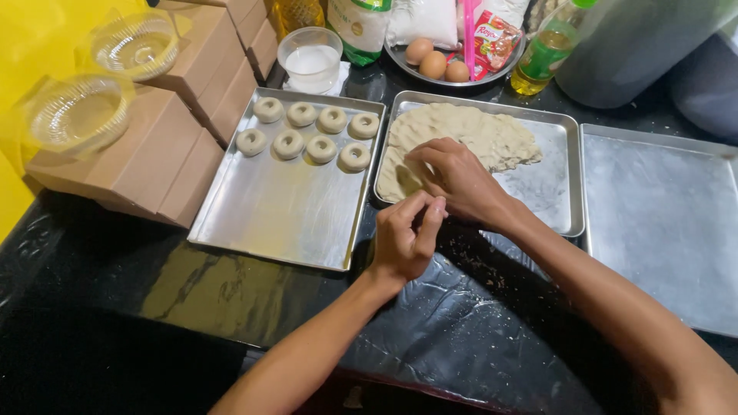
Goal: Shaping dough into small round portions on a baking tray.
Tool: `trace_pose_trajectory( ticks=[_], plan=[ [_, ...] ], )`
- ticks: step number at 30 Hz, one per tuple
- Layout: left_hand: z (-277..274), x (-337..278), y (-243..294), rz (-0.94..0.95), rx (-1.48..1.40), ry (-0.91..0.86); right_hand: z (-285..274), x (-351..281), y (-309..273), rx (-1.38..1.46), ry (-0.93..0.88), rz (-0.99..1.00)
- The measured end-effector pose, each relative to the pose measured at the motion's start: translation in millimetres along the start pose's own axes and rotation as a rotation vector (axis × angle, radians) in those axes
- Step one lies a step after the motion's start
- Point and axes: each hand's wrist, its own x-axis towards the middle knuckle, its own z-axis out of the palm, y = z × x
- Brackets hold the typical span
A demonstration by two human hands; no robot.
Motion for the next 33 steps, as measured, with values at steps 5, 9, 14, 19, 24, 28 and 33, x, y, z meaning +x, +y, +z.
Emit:
trace_pose_trajectory(
  ticks=[5, 9, 14, 19, 24, 28, 33],
  plan=[
    [6.1, -0.5, -11.0, -0.022, 0.052, 0.020, -21.2, -27.9, -0.7, -0.037, 0.040, 0.075],
    [13.1, -3.8, -9.0, -0.106, 0.059, 0.030, -34.7, -54.3, -4.7, -0.114, 0.040, 0.149],
    [20.3, -4.6, -9.9, -0.105, 0.069, 0.013, -39.1, -84.1, -12.7, -0.224, 0.077, 0.071],
    [24.2, -3.5, -17.4, -0.087, 0.103, 0.017, -39.7, -102.3, -8.0, -0.229, 0.080, 0.212],
    [29.8, 5.7, -20.5, -0.010, 0.308, -0.012, -40.7, -99.6, -26.6, -0.133, 0.087, 0.242],
    [37.1, 24.2, -22.2, 0.063, 0.306, -0.007, -30.6, -90.3, -30.1, -0.063, 0.055, 0.280],
    [46.0, 36.3, -46.5, 0.006, 0.336, 0.108, -16.7, -76.3, -29.0, -0.034, 0.082, 0.576]
  ],
)
